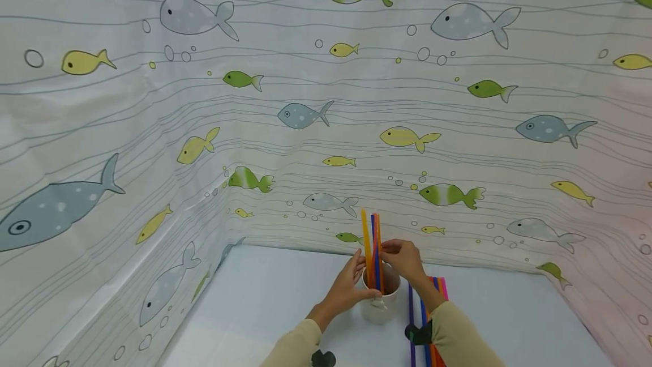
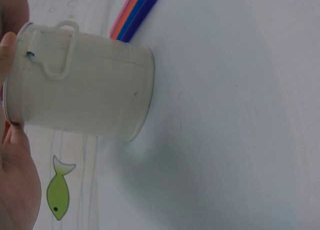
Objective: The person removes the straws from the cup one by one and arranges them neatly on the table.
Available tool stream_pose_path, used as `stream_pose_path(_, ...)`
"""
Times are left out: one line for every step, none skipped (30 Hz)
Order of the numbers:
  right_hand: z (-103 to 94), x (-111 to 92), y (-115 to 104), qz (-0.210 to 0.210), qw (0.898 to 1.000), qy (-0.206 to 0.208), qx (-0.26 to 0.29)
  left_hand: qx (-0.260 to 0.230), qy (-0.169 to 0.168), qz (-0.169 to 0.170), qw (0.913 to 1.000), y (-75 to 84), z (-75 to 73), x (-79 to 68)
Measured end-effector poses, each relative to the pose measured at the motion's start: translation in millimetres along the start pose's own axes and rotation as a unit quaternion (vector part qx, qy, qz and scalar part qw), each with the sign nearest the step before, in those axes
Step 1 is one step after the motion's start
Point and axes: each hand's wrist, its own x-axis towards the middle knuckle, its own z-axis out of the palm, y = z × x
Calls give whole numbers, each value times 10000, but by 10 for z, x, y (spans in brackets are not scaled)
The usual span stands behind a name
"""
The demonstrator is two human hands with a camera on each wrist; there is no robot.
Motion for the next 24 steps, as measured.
stream_pose_path(5,-1,-3,25,10000,-12,16,11,0,1,10000,1,1,0)
stream_pose_path(10,0,-6,43,10000,-20,31,29,2,1,10000,1,1,-1)
stream_pose_path(14,-2,-11,72,10000,-23,59,42,1,-3,10000,2,1,-2)
stream_pose_path(17,-3,-16,84,9999,-30,88,64,1,-4,10000,3,0,-4)
stream_pose_path(20,-3,-19,97,9999,-43,128,86,2,-5,10000,1,1,-5)
stream_pose_path(23,-5,-19,79,9998,-52,159,101,5,-8,9999,-1,1,-6)
stream_pose_path(27,-6,-16,76,9998,-55,177,126,13,-13,9999,-4,1,-7)
stream_pose_path(32,-5,-16,104,9997,-51,204,139,18,-12,9999,-8,1,-7)
stream_pose_path(37,-5,-13,134,9997,-46,218,145,20,-10,9999,-12,1,-7)
stream_pose_path(41,-5,-7,158,9996,-45,216,161,19,-2,9999,-15,3,-8)
stream_pose_path(44,-7,-3,179,9996,-39,206,174,19,-1,9998,-17,4,-8)
stream_pose_path(47,-8,4,201,9996,-30,173,182,17,0,9998,-20,6,-7)
stream_pose_path(51,-9,9,235,9996,-21,146,190,14,0,9998,-22,7,-7)
stream_pose_path(53,-11,9,263,9996,-13,134,186,12,-10,9998,-21,8,-8)
stream_pose_path(56,-10,16,245,9996,-6,120,190,11,-28,9998,-18,8,-9)
stream_pose_path(57,-13,17,217,9997,-1,109,193,16,-44,9998,-15,7,-10)
stream_pose_path(56,-15,13,191,9998,8,110,188,22,-66,9998,-10,6,-11)
stream_pose_path(59,-14,16,183,9998,20,104,182,28,-78,9998,-8,5,-10)
stream_pose_path(60,-14,17,162,9998,32,108,174,30,-85,9998,-5,4,-11)
stream_pose_path(60,-15,15,155,9998,40,113,168,36,-100,9998,-2,2,-12)
stream_pose_path(57,-15,12,155,9998,51,121,171,32,-98,9998,-2,2,-10)
stream_pose_path(53,-17,8,176,9998,64,121,167,24,-92,9998,-1,1,-8)
stream_pose_path(51,-14,2,193,9997,77,117,163,14,-85,9998,0,1,-5)
stream_pose_path(46,-14,-2,198,9997,86,114,176,8,-49,9998,-5,-1,-1)
